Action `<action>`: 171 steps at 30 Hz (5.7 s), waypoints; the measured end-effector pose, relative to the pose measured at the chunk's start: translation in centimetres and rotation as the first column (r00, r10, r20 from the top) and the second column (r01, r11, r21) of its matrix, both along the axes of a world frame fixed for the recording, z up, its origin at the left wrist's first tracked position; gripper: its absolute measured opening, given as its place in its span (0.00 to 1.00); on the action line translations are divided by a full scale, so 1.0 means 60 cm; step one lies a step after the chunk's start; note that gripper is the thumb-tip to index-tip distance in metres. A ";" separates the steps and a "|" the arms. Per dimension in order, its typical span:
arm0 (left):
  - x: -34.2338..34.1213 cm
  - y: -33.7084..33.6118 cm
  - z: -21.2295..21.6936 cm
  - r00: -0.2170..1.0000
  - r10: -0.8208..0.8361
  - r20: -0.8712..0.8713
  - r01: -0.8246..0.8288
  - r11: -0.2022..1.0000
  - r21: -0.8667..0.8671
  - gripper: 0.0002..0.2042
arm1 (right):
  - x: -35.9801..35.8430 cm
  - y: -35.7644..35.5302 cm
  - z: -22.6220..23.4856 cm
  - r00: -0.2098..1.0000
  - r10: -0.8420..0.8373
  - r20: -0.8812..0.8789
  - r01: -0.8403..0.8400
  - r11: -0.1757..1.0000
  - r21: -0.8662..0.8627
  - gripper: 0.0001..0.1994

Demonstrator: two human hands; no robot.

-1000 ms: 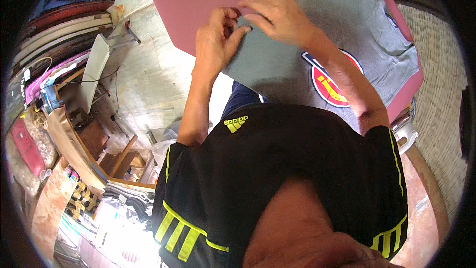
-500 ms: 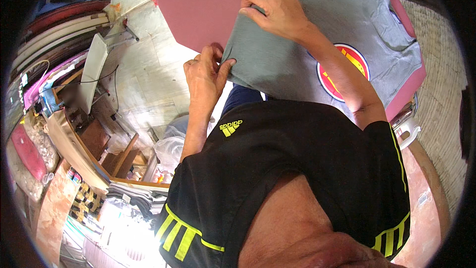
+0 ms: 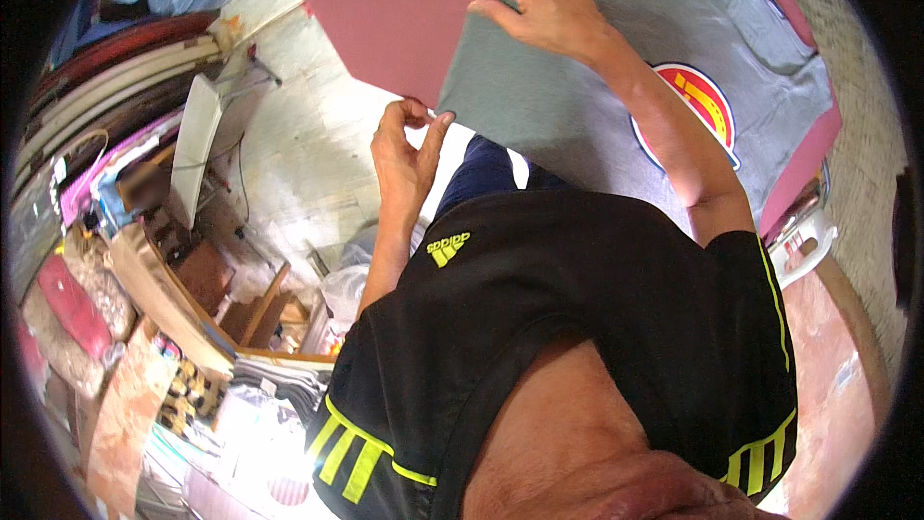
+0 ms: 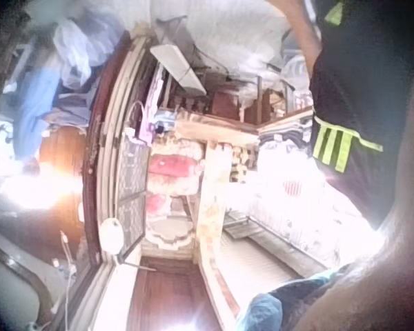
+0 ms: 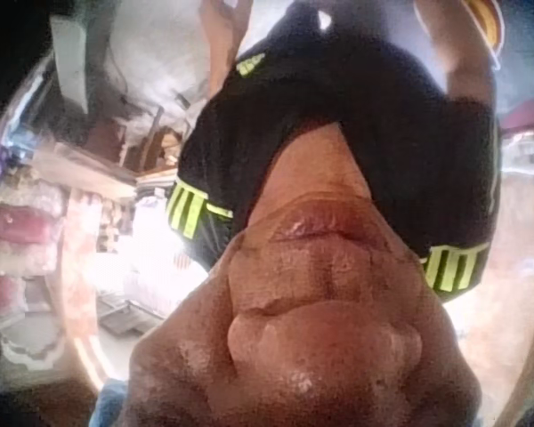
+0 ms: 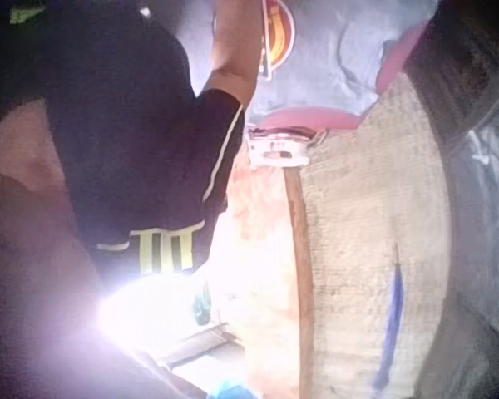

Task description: The person irons a gray t-shirt on a pink ironing board. They use a white electric iron to smooth the fabric, repeatedly adjusting the shirt's position and flipping it over to press different sections.

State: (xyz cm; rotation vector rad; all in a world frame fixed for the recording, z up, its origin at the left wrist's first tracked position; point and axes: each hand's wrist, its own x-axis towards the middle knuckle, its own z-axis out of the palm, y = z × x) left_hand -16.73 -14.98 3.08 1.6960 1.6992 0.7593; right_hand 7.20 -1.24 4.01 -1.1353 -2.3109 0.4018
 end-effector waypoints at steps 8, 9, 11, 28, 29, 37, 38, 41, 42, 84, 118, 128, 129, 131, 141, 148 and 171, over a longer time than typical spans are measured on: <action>0.136 0.067 0.023 0.911 -0.312 -0.271 0.386 0.875 0.292 0.24 | 0.014 0.005 -0.006 0.965 0.020 -0.260 -0.036 0.998 -0.056 0.07; 0.154 0.072 0.027 0.848 -0.319 -0.424 0.460 0.840 0.288 0.26 | 0.034 -0.010 0.010 0.949 -0.022 -0.315 0.019 1.000 -0.014 0.07; 0.147 0.079 0.008 0.827 -0.357 -0.435 0.486 0.842 0.233 0.31 | 0.088 -0.040 0.036 0.898 -0.092 -0.431 0.139 0.987 0.080 0.06; 0.635 0.026 -0.003 0.204 -0.843 -0.499 0.920 -0.009 0.392 0.35 | 0.411 -0.539 0.008 0.190 -0.920 0.344 0.946 0.265 0.187 0.29; 0.669 0.020 -0.009 0.203 -0.817 -0.540 0.920 -0.029 0.390 0.36 | 0.420 -0.555 0.013 0.188 -0.924 0.332 0.946 0.261 0.192 0.29; 0.749 0.072 -0.007 0.382 -0.770 -0.511 0.877 0.127 0.464 0.44 | 0.596 -0.701 0.091 -0.173 -0.967 0.187 0.816 -0.035 0.577 0.27; 0.749 0.071 -0.002 0.388 -0.788 -0.478 0.870 0.143 0.472 0.44 | 0.619 -0.710 0.088 -0.143 -0.975 0.169 0.909 -0.062 0.412 0.26; 0.744 0.069 0.013 0.374 -0.792 -0.483 0.886 0.152 0.437 0.45 | 0.679 -0.708 0.090 -0.037 -0.996 0.081 0.994 -0.045 -0.099 0.22; 0.741 0.070 0.009 0.372 -0.748 -0.549 0.904 0.158 0.397 0.44 | 0.696 -0.696 0.099 0.011 -0.999 0.038 0.971 0.001 -0.241 0.21; 1.000 0.392 0.035 0.004 -0.977 -0.215 0.952 -0.062 0.300 0.16 | 0.577 -0.267 0.113 0.352 -0.923 -0.152 0.859 0.255 0.444 0.21; 0.690 0.547 0.076 0.268 -0.829 -0.492 0.960 0.274 0.061 0.25 | 0.664 -0.249 0.118 0.335 -0.824 0.456 0.147 0.524 0.839 0.16; 0.547 0.639 0.017 0.592 -0.745 -0.308 0.806 0.555 0.206 0.16 | 0.636 -0.302 0.194 0.737 -0.614 0.284 0.669 0.721 -0.179 0.17; 0.572 0.609 0.033 0.590 -0.740 -0.323 0.806 0.522 0.277 0.16 | 0.636 -0.311 0.197 0.732 -0.591 0.339 0.676 0.691 -0.254 0.16; 0.574 0.591 0.036 0.620 -0.744 -0.247 0.776 0.538 0.328 0.19 | 0.631 -0.311 0.191 0.794 -0.550 0.260 0.602 0.772 -0.204 0.14; 0.576 0.573 0.024 0.725 -0.669 -0.163 0.667 0.624 0.406 0.20 | 0.558 -0.254 0.214 0.830 -0.412 0.377 0.521 0.813 -0.258 0.16; 0.573 0.569 0.025 0.729 -0.654 -0.200 0.669 0.619 0.412 0.20 | 0.520 -0.224 0.181 0.857 -0.430 0.284 0.451 0.892 -0.011 0.17; 0.561 0.646 0.033 0.488 -0.871 0.058 0.856 0.491 0.164 0.17 | 0.433 -0.115 0.197 0.805 -0.489 0.335 0.542 0.836 -0.081 0.19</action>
